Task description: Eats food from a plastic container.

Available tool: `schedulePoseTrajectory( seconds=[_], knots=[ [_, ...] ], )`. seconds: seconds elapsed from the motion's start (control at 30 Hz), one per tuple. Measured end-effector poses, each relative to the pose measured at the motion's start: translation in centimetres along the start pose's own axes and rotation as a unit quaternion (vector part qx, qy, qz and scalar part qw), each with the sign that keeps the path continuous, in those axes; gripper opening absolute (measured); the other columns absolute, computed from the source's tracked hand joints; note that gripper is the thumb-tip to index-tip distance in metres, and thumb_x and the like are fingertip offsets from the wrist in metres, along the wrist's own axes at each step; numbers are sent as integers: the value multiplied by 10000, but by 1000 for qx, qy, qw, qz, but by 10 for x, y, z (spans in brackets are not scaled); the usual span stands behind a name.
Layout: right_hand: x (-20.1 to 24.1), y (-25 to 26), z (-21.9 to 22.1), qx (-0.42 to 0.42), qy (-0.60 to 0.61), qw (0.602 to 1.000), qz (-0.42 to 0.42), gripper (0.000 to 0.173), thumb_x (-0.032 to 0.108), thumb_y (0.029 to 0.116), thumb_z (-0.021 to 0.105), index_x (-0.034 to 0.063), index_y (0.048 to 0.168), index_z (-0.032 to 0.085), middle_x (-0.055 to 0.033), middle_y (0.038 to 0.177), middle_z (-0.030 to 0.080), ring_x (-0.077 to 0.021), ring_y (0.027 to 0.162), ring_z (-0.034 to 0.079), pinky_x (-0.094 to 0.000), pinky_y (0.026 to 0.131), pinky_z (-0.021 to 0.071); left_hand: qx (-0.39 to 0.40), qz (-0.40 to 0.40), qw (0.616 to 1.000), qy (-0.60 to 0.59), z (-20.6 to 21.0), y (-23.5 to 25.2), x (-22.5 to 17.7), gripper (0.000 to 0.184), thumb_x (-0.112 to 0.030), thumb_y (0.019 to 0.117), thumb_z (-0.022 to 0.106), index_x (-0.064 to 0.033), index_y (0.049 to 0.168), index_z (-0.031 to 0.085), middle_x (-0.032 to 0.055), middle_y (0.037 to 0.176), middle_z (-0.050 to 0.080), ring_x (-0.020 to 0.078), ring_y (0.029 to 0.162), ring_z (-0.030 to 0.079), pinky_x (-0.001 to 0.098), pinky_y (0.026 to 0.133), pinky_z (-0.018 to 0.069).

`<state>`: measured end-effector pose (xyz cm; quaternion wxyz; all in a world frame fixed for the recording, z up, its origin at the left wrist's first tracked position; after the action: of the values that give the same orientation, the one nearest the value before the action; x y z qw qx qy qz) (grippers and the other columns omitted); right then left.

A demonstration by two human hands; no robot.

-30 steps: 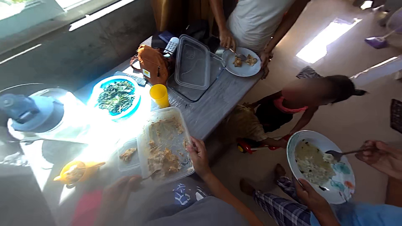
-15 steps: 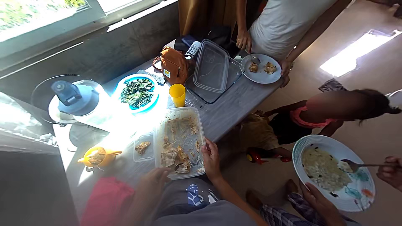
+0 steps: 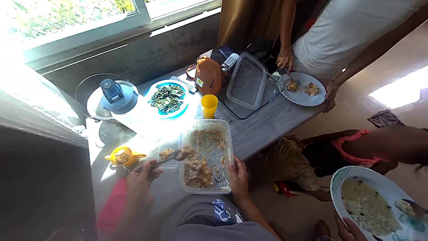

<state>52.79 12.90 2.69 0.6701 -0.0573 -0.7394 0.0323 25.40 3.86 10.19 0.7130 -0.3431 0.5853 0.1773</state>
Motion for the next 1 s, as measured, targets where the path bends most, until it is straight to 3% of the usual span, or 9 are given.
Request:
schedulePoseTrajectory(
  seconds=[0.13,0.2,0.3,0.37,0.6,0.77,0.87,0.93,1.0],
  knots=[
    [0,1,0,1,9,1000,0,445,117,974,542,-78,1374,553,-194,1195,580,-137,1035,608,-213,883,514,-63,167,978,109,-19,14,24,283,-105,1076,409,58,1150,627,0,855,753,38,711,722,194,682,608],
    [-1,1,-1,3,9,1000,2,445,113,970,541,-76,1372,556,-202,1203,579,-143,1044,609,-218,890,514,-62,250,940,223,-24,14,46,335,-133,1064,430,116,1149,638,64,910,740,39,768,712,209,745,599],
    [0,4,0,5,8,1000,6,432,106,978,537,-69,1373,558,-208,1206,582,-154,1049,606,-226,893,511,-15,377,842,386,-28,13,68,343,-132,1033,469,97,1107,712,219,996,723,246,859,730,365,825,601],
    [1,5,-2,7,6,1000,8,430,98,982,535,-70,1377,556,-209,1210,576,-158,1048,606,-225,893,512,-3,420,812,405,-26,8,71,321,-128,1036,485,74,1088,729,235,1031,712,264,895,723,337,864,587],
    [2,10,-4,24,0,1000,13,442,116,984,534,-63,1388,554,-221,1222,570,-176,1059,607,-253,902,520,2,450,818,359,-24,-4,39,340,-163,1072,464,87,1108,692,224,1046,689,160,921,695,243,865,566],
    [1,11,-5,26,-7,1000,5,436,115,981,543,-59,1381,569,-240,1225,585,-225,1070,607,-317,916,525,90,459,837,286,-3,-30,1,374,-326,1115,409,-46,1149,655,29,1050,664,-23,932,659,172,858,556],
    [1,11,-4,26,-2,1000,7,433,123,984,550,-55,1378,577,-242,1234,581,-235,1082,610,-320,923,528,191,426,826,316,9,-41,-1,409,-285,1117,415,34,1072,668,144,947,692,83,884,684,206,846,556],
    [1,11,-4,27,-4,1000,10,432,127,988,550,-53,1380,578,-244,1237,579,-244,1093,608,-325,932,526,231,413,800,368,15,-46,-1,373,-169,1079,472,109,1008,712,241,912,734,243,857,718,288,824,566],
    [1,11,-4,25,-4,1000,9,435,132,984,552,-56,1375,581,-242,1218,583,-250,1084,602,-336,929,518,262,403,769,422,20,-51,-5,351,-146,1065,488,107,987,719,262,937,743,328,872,731,351,824,570]
  ],
)
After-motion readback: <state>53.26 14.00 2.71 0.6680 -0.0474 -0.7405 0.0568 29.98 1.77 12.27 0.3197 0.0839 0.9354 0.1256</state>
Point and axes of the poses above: each hand's wrist, its own y-axis towards the middle knuckle, its own z-axis out of the palm, x = y × z, the point moved 1 cm from there along y, towards the middle knuckle
